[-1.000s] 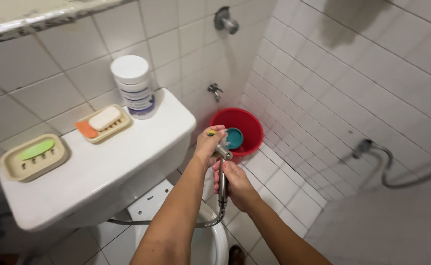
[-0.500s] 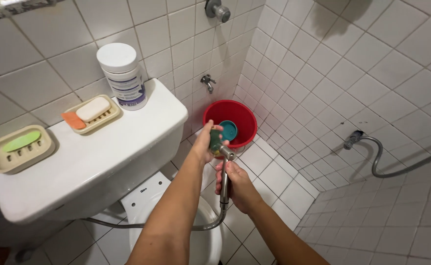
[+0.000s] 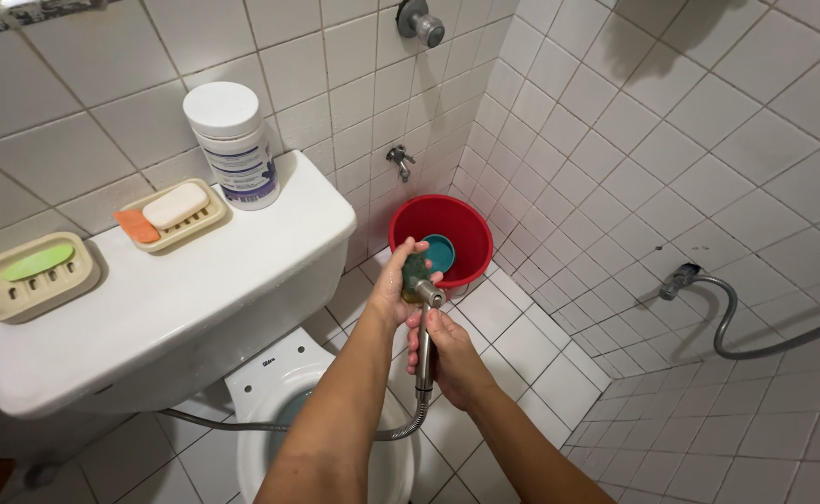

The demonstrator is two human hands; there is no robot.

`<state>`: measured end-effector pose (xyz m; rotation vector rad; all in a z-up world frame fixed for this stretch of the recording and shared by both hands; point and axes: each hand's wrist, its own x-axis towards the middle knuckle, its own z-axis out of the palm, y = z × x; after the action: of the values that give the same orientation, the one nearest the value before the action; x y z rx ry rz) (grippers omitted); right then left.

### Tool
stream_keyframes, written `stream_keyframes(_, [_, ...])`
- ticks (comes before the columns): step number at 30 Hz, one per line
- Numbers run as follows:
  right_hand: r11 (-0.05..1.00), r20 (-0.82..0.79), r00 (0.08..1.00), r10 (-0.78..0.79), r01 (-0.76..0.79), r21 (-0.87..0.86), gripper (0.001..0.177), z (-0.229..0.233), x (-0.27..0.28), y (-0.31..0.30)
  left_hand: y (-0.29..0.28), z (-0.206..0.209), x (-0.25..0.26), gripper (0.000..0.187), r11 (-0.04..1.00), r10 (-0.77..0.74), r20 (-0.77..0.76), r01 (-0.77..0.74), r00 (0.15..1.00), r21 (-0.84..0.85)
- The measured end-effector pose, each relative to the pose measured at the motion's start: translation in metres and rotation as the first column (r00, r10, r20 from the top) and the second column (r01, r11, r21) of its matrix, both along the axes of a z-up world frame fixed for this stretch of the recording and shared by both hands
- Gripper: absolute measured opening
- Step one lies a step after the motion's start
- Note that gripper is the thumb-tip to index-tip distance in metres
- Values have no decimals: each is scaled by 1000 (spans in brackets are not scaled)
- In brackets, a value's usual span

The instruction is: Clean the bathroom sink and floor using a sponge and a mop.

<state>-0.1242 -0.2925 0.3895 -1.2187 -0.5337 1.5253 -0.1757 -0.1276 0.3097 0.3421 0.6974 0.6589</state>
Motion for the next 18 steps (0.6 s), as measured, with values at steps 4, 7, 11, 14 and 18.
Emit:
stream_keyframes(4, [1000,5,1000,6,-6,3,41,1,7,0,-2,10,7,41,1000,6,-51,-6,999,3])
stream_keyframes(7, [1000,9,1000,5,-5,4,42,0,12,0,2,-5,20,33,999,29,-107,-26,994,28])
stream_keyframes(11, [1000,5,1000,0,0,11,40,4,17,5,14,-37,39,18,975,110,-148,-77,983,209])
stream_keyframes(14, [1000,-5,1000,0,0,26,40,4,21,9,17,-35,46,19,944,177,-279,-82,944,320])
stream_keyframes(18, [999,-30,1000,-9,10,34,40,2,23,14,30,-51,54,31,893,265,-395,-70,879,444])
